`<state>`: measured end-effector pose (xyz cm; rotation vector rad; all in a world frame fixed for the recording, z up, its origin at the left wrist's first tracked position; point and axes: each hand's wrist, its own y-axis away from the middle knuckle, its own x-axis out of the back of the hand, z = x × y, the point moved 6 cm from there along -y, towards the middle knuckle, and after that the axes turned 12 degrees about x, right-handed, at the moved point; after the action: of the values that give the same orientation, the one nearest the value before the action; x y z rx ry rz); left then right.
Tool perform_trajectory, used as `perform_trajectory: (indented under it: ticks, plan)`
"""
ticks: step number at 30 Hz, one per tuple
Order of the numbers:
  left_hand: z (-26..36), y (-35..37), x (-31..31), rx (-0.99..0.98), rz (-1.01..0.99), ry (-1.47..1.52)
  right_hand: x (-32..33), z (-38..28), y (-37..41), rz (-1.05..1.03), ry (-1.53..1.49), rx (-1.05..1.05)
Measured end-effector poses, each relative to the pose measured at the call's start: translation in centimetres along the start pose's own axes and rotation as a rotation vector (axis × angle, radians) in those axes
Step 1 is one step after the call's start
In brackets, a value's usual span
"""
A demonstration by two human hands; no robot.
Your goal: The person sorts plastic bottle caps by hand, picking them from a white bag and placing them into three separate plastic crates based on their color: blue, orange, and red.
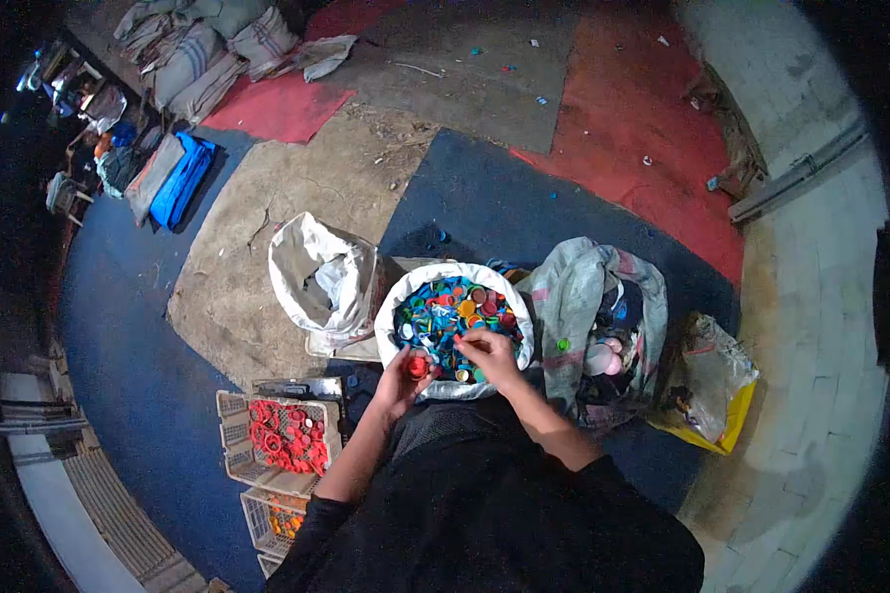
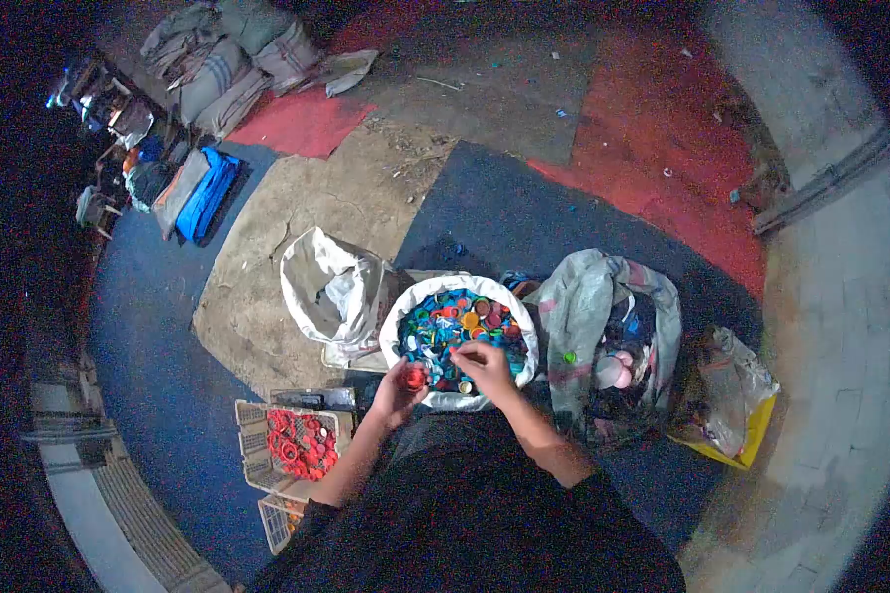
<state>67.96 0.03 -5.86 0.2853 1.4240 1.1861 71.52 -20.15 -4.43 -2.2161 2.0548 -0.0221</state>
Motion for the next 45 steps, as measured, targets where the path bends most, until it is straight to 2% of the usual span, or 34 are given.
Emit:
perform_trajectory:
  ticks: [1,2,5,6,9,10,11,13,14,15,17,18,20,23,24,27,28,31,32,35,42,45]
  plan:
    - [-0.1,-0.3,-0.6,0.024,-0.015,-0.036,-0.7,-2.4,-0.3,-0.045,0.102,0.130]
    - [-0.4,-1.3,-0.8,0.046,-0.083,-0.080,-1.3,-5.3,-0.5,-0.074,0.370,0.344]
    - [-0.9,-2.2,-1.8,0.121,-0.069,-0.114,-3.9,-7.5,-0.1,-0.256,0.528,0.392]
    - [-1.1,-2.5,-2.3,0.117,-0.108,-0.118,-4.4,-7.6,-0.1,-0.309,0.657,0.500]
    - [-1.6,-4.1,-0.1,0.114,-0.161,-0.106,-4.7,-6.8,-0.5,-0.416,0.565,0.487]
    - [-1.6,-3.5,-0.3,0.122,-0.098,-0.056,-4.2,-6.5,-0.8,-0.359,0.395,0.315]
    - [-1.3,-3.0,-0.2,0.116,-0.050,-0.044,-3.3,-5.3,-1.2,-0.289,0.338,0.354]
    - [-0.8,-1.8,0.2,0.106,0.047,-0.016,-0.5,-2.1,-1.7,-0.093,0.392,0.272]
    - [-0.4,-0.9,0.3,0.086,0.055,0.011,0.8,-1.9,-1.8,-0.061,0.478,0.124]
    - [-0.2,-0.8,0.8,0.074,0.054,0.029,1.8,-0.5,-1.5,-0.017,0.653,0.189]
    - [0.2,-0.4,1.6,0.049,0.053,0.066,2.3,1.5,-0.5,-0.155,0.667,0.186]
    - [0.4,-0.3,1.9,0.025,0.102,0.073,2.8,2.7,-0.2,-0.176,0.697,0.176]
    - [0.8,0.3,2.1,-0.003,0.076,0.092,3.2,4.3,0.0,-0.221,0.757,0.157]
    - [1.0,0.5,2.6,-0.031,0.061,0.111,3.1,4.0,-1.5,-0.127,0.874,0.124]
    - [1.0,0.6,2.9,-0.035,0.074,0.123,2.1,3.2,-2.0,-0.160,0.791,0.113]
    - [1.0,1.1,4.0,-0.068,0.106,0.173,-2.0,4.2,-1.9,-0.384,0.701,0.282]
    - [0.9,1.1,4.4,-0.081,0.112,0.192,-3.6,4.2,-1.8,-0.570,0.768,0.309]
    - [0.5,0.7,6.5,-0.085,0.105,0.204,-6.3,4.8,-0.8,-0.574,0.905,0.444]
    - [0.4,1.1,6.8,-0.093,0.136,0.190,-6.8,6.2,-0.6,-0.626,0.923,0.311]
    - [0.1,1.9,7.1,-0.105,0.151,0.202,-7.2,7.4,-0.4,-0.700,1.119,0.299]
    - [-0.6,1.6,8.2,-0.092,0.133,0.214,-6.8,7.9,1.1,-0.722,1.097,0.497]
    - [-0.9,1.0,8.2,-0.059,0.121,0.245,-6.2,7.8,1.3,-0.821,1.030,0.357]
